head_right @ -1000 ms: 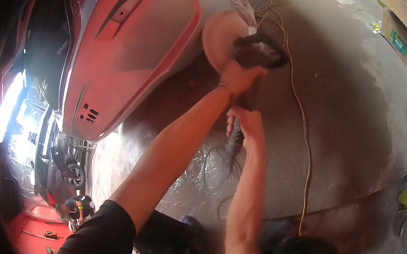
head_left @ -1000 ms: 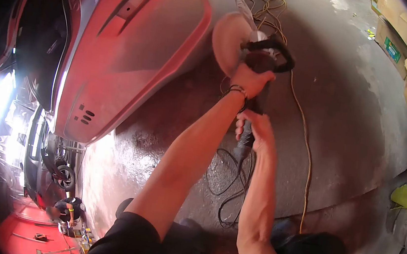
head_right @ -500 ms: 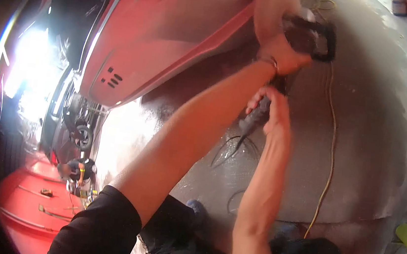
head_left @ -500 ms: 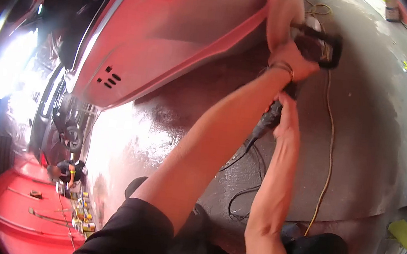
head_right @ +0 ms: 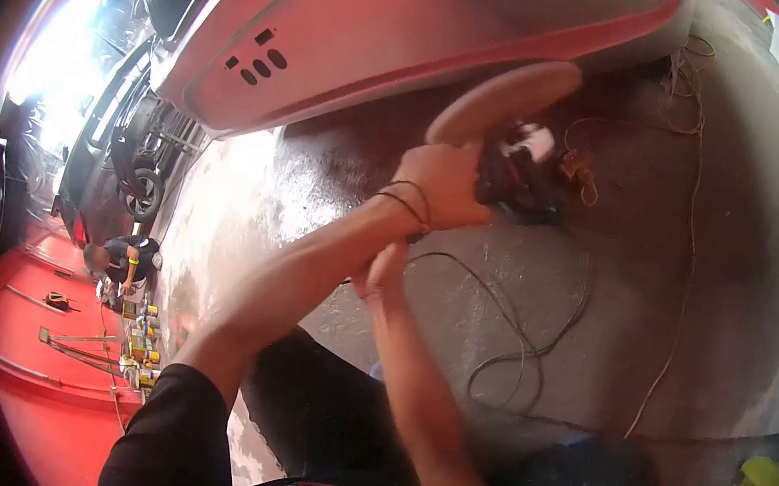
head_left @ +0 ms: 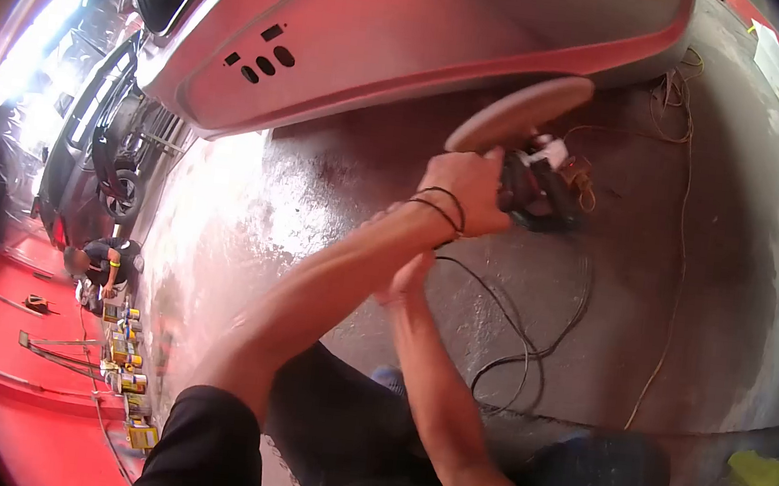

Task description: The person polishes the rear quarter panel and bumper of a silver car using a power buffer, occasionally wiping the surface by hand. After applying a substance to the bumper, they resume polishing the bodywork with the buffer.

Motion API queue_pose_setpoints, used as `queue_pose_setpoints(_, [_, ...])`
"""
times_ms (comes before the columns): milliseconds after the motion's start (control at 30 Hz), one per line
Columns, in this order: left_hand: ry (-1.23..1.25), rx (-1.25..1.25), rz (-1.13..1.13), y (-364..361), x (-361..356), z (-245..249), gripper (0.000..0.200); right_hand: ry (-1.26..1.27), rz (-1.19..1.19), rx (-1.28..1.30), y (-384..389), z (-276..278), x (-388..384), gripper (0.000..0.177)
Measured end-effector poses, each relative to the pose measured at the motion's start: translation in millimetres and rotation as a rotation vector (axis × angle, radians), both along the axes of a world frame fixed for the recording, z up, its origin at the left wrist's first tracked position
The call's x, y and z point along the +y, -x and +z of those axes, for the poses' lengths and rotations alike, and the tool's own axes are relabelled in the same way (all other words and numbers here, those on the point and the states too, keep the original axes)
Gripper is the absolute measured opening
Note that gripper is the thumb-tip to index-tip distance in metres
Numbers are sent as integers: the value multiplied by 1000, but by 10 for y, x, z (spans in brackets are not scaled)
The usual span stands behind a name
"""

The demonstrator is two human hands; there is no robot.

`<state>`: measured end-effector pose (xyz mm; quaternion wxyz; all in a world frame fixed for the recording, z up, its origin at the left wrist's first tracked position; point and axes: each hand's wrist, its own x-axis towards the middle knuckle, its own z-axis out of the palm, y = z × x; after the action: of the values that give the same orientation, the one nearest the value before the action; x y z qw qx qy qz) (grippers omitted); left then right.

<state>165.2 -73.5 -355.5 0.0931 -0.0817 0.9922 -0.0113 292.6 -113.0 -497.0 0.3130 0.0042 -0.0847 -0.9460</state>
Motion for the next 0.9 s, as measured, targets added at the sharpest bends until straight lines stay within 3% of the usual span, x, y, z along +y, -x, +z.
queue_pose_setpoints(67, [51, -19, 70, -269, -336, 13, 84, -86, 105, -15, -321, 247, -112, 53])
queue_pose_setpoints(167, [122, -52, 173, -628, -850, 15, 93, -168, 19, 191, -772, 322, -458, 42])
queue_pose_setpoints(233, [147, -75, 245, -847, -1127, -15, 92, -50, 93, 224, -988, 265, -665, 36])
queue_pose_setpoints(333, [157, -106, 347, -1028, -1454, -51, 89, 180, 374, 72, -1068, 260, -818, 33])
queue_pose_setpoints(500, [69, -30, 310, -1030, -1256, -65, 86, 19, 479, -16, -966, 306, -636, 32])
queue_pose_setpoints(767, [-123, 53, -20, -247, -360, 153, 88, -299, 38, -112, -203, 139, -436, 34])
queue_pose_setpoints(833, [-139, 152, -74, -259, -294, 239, 82, -322, 58, -131, -168, 180, -407, 37])
queue_pose_setpoints(900, [-181, 250, -108, -351, -304, 366, 80, -426, -34, 4, -193, 239, -425, 40])
